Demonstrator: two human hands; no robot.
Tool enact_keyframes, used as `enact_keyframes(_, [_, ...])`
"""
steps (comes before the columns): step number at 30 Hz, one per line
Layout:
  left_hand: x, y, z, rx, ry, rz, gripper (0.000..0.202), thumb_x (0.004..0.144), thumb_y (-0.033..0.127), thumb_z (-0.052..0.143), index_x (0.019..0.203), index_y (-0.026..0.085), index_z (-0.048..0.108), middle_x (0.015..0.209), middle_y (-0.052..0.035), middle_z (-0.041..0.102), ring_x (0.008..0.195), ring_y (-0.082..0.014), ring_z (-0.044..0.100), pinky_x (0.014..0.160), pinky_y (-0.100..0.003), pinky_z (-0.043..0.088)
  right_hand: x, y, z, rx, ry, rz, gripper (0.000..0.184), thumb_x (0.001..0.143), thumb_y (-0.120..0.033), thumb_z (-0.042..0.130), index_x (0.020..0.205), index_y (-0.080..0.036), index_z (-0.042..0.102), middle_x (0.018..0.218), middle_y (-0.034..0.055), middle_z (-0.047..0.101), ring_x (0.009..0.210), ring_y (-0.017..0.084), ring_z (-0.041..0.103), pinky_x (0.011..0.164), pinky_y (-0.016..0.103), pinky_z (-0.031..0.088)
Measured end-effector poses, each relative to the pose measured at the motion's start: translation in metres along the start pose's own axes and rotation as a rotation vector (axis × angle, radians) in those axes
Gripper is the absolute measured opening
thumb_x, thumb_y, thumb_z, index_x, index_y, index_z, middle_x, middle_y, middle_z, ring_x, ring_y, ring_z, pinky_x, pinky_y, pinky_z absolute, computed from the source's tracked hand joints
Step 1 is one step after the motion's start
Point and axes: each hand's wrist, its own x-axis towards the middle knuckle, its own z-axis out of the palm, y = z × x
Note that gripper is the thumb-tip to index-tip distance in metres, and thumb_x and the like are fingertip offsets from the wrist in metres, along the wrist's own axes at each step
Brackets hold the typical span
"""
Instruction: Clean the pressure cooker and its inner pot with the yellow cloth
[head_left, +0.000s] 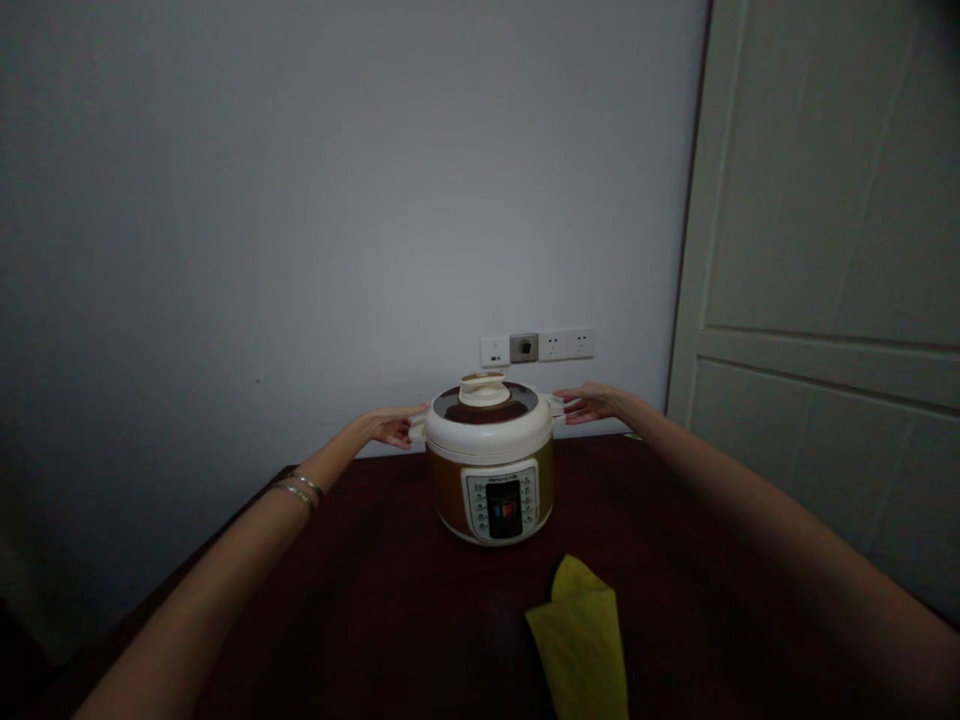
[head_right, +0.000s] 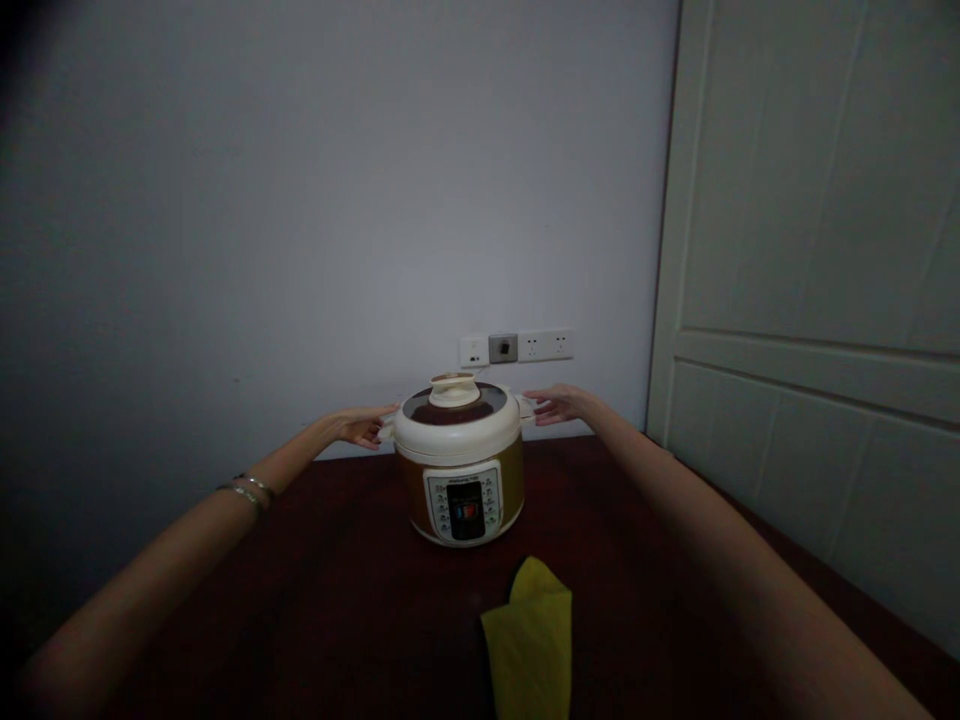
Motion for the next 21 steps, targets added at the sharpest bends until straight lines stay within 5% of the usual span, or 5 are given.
enact_keyframes(11, [0.003, 0.018, -0.008, 0.045, -0.116, -0.161, 0.034, 0.065, 0.043, 0.073, 0.084, 0.018, 0.061, 0.072, -0.0068, 0.064, 0.058, -0.0186, 0.06, 0.055, -0.031, 0.053, 0.011, -0.003, 0.0, -0.071, -0.106, 0.025, 0.044, 0.066, -0.034, 0.076, 0.1, -0.012, 0.059, 0.083, 0.0095, 0.066, 0.065, 0.015, 0.065, 0.058, 0.027, 0.058])
enact_keyframes(21, [0.007, 0.016, -0.008, 0.013, -0.181, -0.103, 0.029, 0.07, 0.042, 0.07, 0.083, 0.017, 0.064, 0.073, -0.0059, 0.064, 0.062, -0.0155, 0.059, 0.056, -0.024, 0.052, 0.014, -0.009, 0.002, -0.104, -0.178, 0.056, 0.022, 0.073, -0.025, 0.07, 0.089, -0.013, 0.063, 0.072, 0.005, 0.064, 0.061, 0.011, 0.062, 0.057, 0.022, 0.056])
